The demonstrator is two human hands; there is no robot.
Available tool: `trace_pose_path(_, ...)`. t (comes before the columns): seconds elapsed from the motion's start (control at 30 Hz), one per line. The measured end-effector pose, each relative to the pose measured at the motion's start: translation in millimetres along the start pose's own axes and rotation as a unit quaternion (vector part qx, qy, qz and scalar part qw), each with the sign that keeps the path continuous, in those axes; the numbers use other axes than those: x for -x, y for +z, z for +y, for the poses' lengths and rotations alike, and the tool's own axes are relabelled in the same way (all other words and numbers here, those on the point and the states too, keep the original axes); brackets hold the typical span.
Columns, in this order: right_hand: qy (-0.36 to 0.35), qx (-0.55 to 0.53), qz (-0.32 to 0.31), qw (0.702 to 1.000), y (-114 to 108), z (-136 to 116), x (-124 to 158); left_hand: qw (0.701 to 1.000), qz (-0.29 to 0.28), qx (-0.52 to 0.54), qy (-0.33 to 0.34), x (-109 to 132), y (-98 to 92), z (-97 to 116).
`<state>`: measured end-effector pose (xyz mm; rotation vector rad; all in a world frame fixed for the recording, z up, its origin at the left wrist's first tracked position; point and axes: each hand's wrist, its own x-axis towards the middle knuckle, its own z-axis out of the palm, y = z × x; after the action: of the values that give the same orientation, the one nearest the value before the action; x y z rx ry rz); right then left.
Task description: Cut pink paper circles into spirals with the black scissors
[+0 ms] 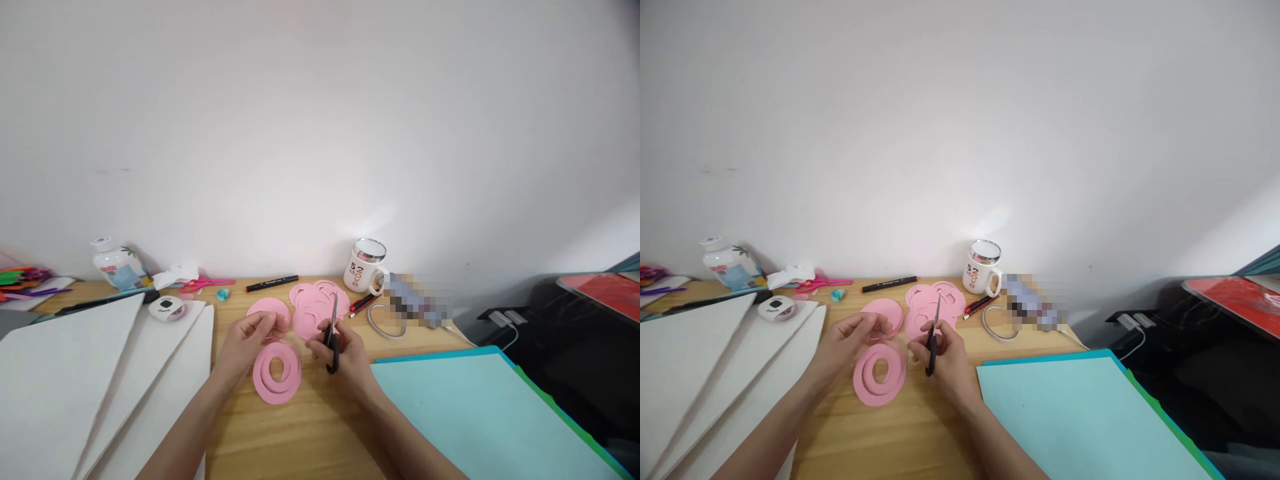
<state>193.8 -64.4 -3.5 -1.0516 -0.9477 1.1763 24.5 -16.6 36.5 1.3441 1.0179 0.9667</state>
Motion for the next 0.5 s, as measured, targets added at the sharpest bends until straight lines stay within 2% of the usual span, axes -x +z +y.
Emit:
trace_pose_path(0.13, -0.007, 0.03, 0.04, 0.999, -4.6, 2.1, -2.0, 0.997, 0.011, -0.071, 0.014, -2.8, 0.4, -6.7)
trace_pose_path(0.23, -0.006, 0.088, -0.01, 0.996, -1.3, 6.2, 3.3, 0.985, 0.002, -0.163, 0.056, -4.1, 0.9, -13.2)
trace_pose_path(0.33, -0.014, 0.132, -0.06, 0.989, 3.5, 11.8, 8.6, 0.956, -0.064, -0.264, 0.108, -3.6, 0.3, -19.5)
trace_pose_path(0.43, -0.043, 0.152, -0.057, 0.986, 6.6, 15.4, 11.4, 0.917, -0.154, -0.348, 0.124, -1.1, -0.5, -23.6)
trace_pose_path(0.5, -0.067, 0.187, -0.053, 0.979, 8.6, 16.3, 13.8, 0.903, -0.179, -0.372, 0.118, 0.5, -1.1, -26.9)
